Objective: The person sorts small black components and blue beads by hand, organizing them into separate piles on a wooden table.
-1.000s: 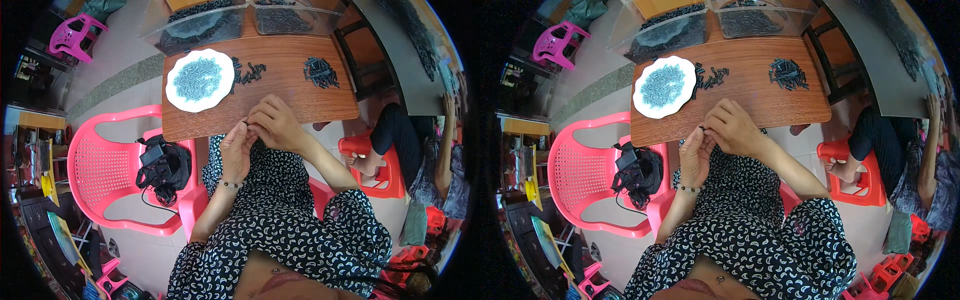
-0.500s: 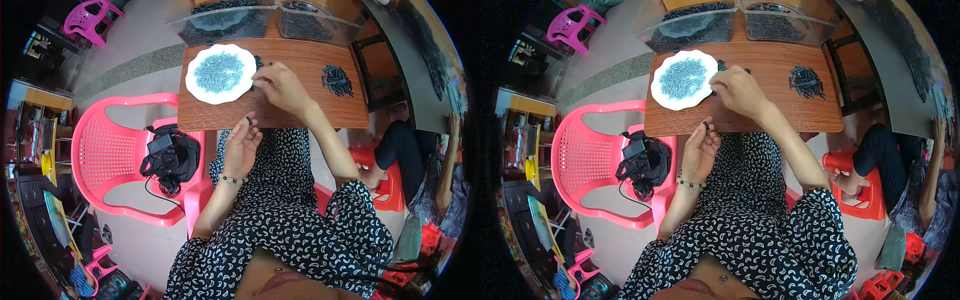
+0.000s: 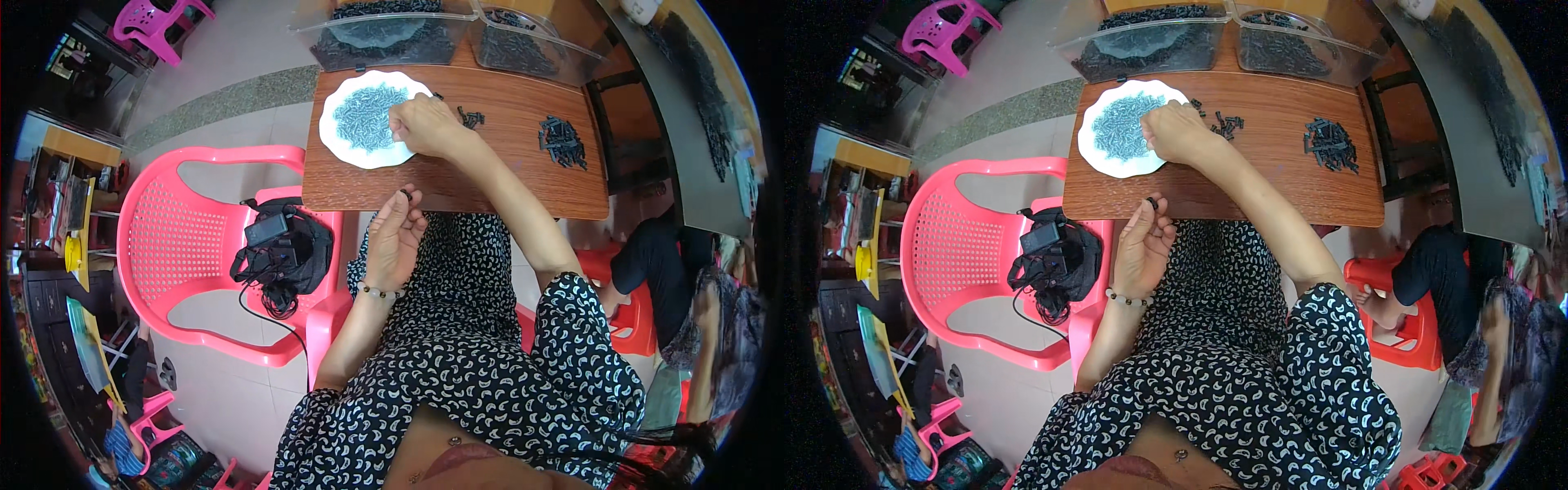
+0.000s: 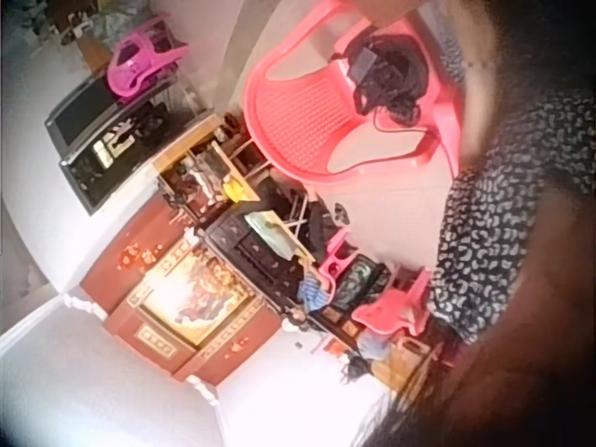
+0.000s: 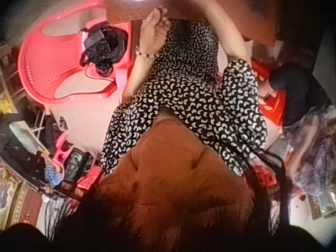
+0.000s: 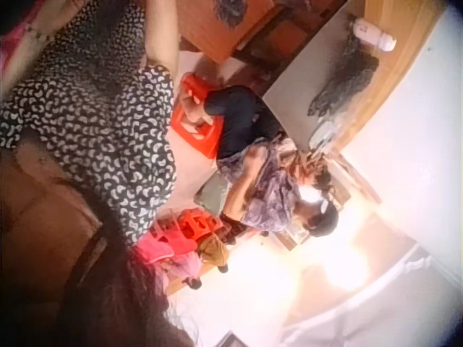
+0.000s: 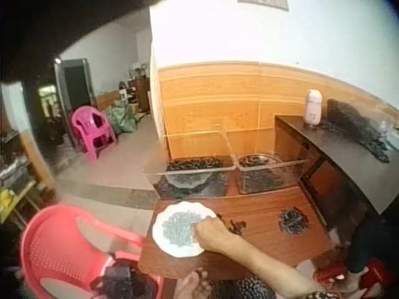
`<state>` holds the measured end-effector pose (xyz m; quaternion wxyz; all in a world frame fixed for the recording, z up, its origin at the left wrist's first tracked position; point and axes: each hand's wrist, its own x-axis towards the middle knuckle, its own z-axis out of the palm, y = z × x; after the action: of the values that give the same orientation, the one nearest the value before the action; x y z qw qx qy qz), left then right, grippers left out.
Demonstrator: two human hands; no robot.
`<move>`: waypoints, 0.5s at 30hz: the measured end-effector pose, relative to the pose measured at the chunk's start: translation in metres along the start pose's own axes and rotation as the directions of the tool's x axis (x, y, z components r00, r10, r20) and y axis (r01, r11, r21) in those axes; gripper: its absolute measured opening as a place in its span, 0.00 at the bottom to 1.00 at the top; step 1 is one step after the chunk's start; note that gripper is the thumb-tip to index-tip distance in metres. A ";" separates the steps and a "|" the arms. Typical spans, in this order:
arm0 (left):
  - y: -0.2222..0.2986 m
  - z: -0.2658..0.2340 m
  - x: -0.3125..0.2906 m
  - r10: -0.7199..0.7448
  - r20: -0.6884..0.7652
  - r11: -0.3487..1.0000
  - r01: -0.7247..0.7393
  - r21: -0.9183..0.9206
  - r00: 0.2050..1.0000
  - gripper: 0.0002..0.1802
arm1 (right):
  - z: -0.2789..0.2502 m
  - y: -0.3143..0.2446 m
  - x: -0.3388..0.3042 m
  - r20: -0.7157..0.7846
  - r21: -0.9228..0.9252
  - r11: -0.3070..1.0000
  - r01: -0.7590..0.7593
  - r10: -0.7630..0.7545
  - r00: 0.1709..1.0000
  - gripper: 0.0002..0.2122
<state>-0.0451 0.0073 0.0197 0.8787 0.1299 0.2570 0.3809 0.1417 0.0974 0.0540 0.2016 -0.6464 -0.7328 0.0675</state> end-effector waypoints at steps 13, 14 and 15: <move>0.011 0.002 0.009 -0.088 0.030 0.986 0.091 -0.142 0.996 0.16 | -0.026 -0.005 -0.031 0.070 0.878 0.454 -0.151 0.191 0.979 0.08; 0.011 0.005 0.008 -0.109 0.038 0.977 0.114 -0.179 0.993 0.16 | -0.029 -0.009 -0.038 0.036 0.871 0.475 -0.124 0.189 0.981 0.08; 0.011 0.006 0.007 -0.130 0.047 0.967 0.137 -0.215 0.990 0.16 | -0.032 -0.016 -0.046 0.002 0.863 0.497 -0.096 0.185 0.983 0.09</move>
<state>-0.0442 0.0198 0.0272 0.9153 0.0217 0.2074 0.3447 0.1430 0.0454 0.0790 0.5217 -0.5212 -0.5381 0.4083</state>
